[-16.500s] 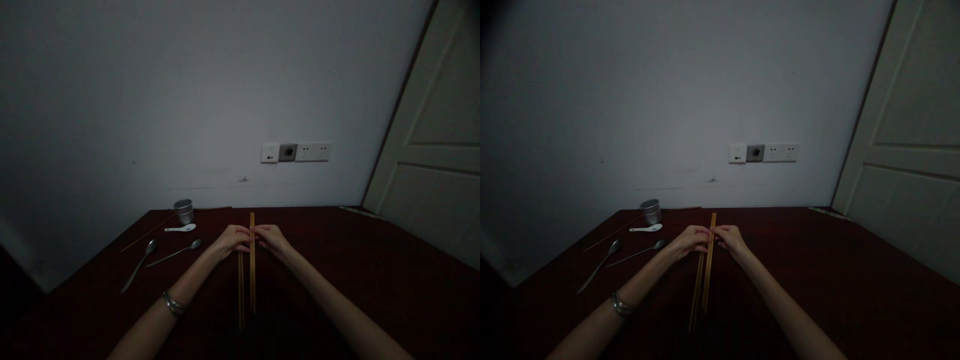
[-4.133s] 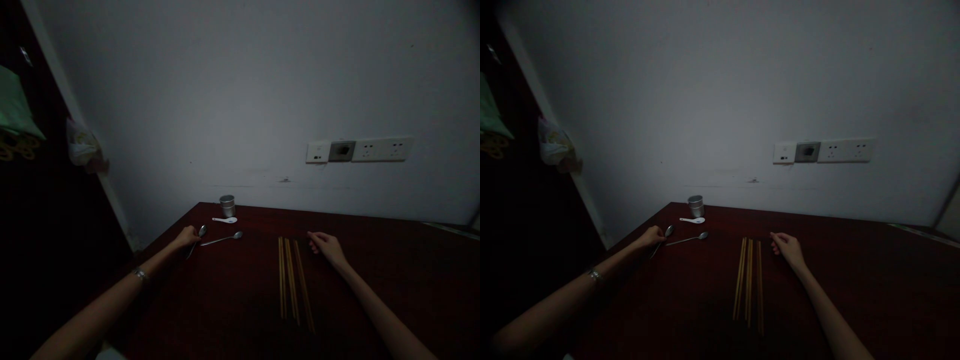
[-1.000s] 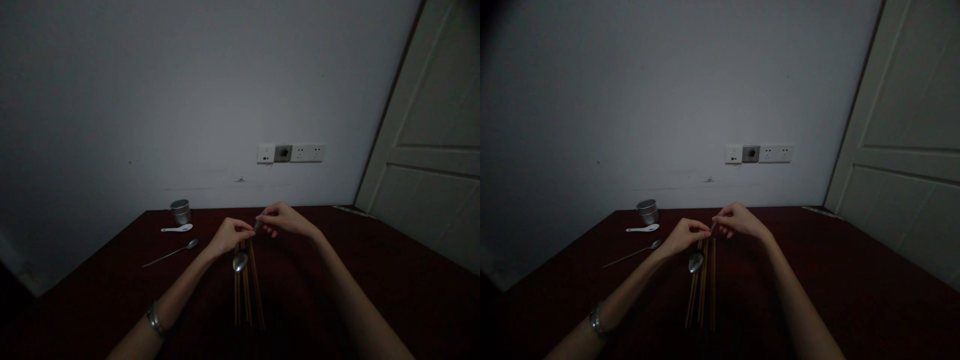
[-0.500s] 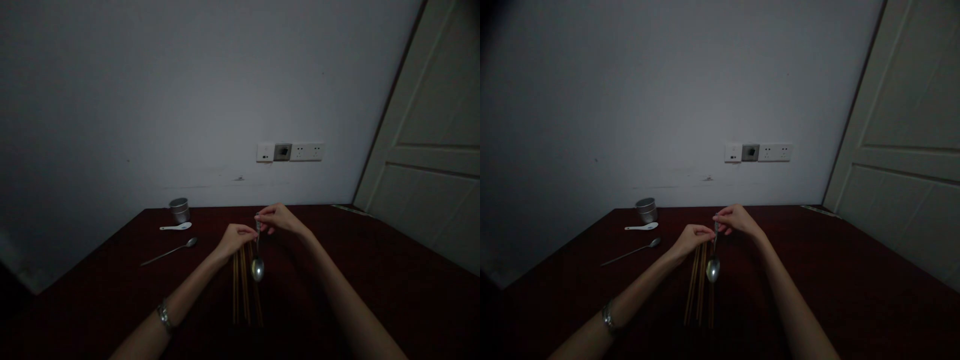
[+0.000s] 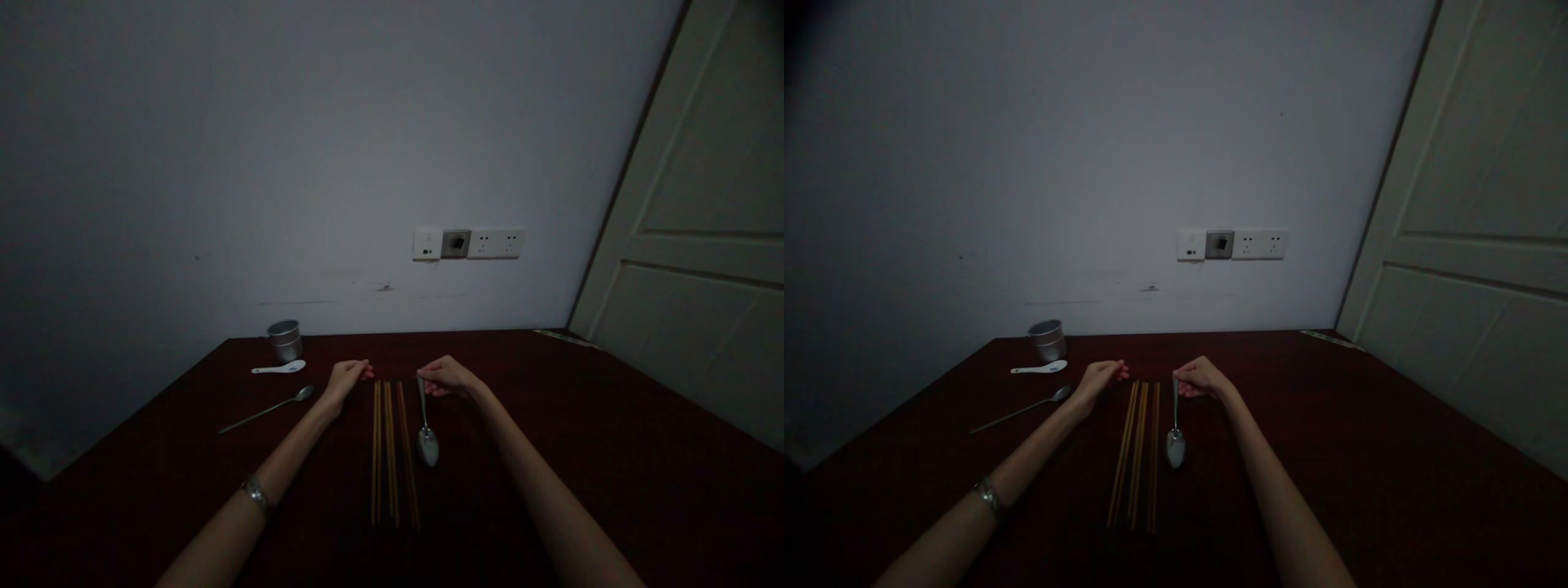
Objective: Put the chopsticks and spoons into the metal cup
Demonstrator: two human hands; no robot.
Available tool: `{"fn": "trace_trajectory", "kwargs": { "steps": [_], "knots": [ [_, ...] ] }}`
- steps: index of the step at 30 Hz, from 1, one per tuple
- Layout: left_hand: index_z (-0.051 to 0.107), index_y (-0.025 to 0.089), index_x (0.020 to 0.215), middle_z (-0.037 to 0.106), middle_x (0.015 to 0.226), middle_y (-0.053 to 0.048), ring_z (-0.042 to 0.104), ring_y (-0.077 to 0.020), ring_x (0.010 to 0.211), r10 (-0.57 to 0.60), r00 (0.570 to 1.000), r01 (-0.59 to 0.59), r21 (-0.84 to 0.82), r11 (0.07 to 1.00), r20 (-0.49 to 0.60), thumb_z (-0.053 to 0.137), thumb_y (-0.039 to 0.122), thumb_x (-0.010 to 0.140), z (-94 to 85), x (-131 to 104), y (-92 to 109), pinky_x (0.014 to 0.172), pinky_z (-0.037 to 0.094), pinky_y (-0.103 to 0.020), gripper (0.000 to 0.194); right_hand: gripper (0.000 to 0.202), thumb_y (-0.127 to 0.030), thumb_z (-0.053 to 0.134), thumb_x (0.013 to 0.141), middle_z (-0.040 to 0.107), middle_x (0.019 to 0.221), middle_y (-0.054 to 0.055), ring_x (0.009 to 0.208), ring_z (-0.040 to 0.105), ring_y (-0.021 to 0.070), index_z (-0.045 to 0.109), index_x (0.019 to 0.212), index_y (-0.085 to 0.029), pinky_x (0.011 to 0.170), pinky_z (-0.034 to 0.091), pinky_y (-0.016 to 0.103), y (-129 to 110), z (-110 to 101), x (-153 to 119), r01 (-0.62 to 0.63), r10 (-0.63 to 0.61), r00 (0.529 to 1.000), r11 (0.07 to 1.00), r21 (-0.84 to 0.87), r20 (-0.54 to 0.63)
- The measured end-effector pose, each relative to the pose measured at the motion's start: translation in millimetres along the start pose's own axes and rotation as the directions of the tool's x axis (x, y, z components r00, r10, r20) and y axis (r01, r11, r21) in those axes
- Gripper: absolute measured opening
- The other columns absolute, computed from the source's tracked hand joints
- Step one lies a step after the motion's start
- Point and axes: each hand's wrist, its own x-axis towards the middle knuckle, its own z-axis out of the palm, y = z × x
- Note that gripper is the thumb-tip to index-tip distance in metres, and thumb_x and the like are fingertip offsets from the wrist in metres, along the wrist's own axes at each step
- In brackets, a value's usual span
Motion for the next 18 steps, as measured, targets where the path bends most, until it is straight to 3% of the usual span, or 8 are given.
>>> {"fn": "trace_trajectory", "kwargs": {
  "steps": [9, 14, 18],
  "knots": [
    [0.064, 0.012, 0.075, 0.068, 0.074, -0.009, 0.057, -0.0136, 0.064, -0.013, 1.000, 0.013, 0.005, 1.000, 0.023, 0.048, 0.041, 0.074, -3.8, 5, -14, 0.054, 0.034, -0.022, 0.033, 0.015, -0.020, 0.061, 0.073, 0.060, 0.051, 0.001, 0.043, 0.055, 0.0061, 0.061, 0.062, -0.010, 0.039, 0.045, 0.013, 8, 9, 6, -0.077, 0.079, 0.997, 0.994, -0.079, 0.023],
    [0.064, 0.011, 0.076, 0.068, 0.075, -0.009, 0.058, -0.0148, 0.066, -0.023, 0.999, 0.023, 0.015, 1.000, 0.028, 0.047, 0.042, 0.073, -6.2, 10, -20, 0.054, 0.034, -0.023, 0.035, 0.004, -0.010, 0.064, 0.065, 0.060, 0.049, -0.001, 0.041, 0.055, 0.0066, 0.060, 0.065, -0.010, 0.039, 0.045, 0.013, 7, 13, 6, -0.085, 0.086, 0.996, 0.992, -0.096, 0.005],
    [0.064, 0.012, 0.075, 0.068, 0.074, -0.009, 0.058, -0.0147, 0.065, -0.039, 0.999, 0.039, 0.020, 0.999, 0.031, 0.047, 0.042, 0.072, -7.1, 11, -22, 0.054, 0.034, -0.023, 0.035, 0.017, -0.005, 0.067, 0.061, 0.061, 0.049, -0.001, 0.041, 0.057, 0.0094, 0.057, 0.073, -0.011, 0.039, 0.047, 0.016, 10, 14, 11, -0.116, 0.116, 0.993, 0.991, -0.069, -0.004]
  ]
}}
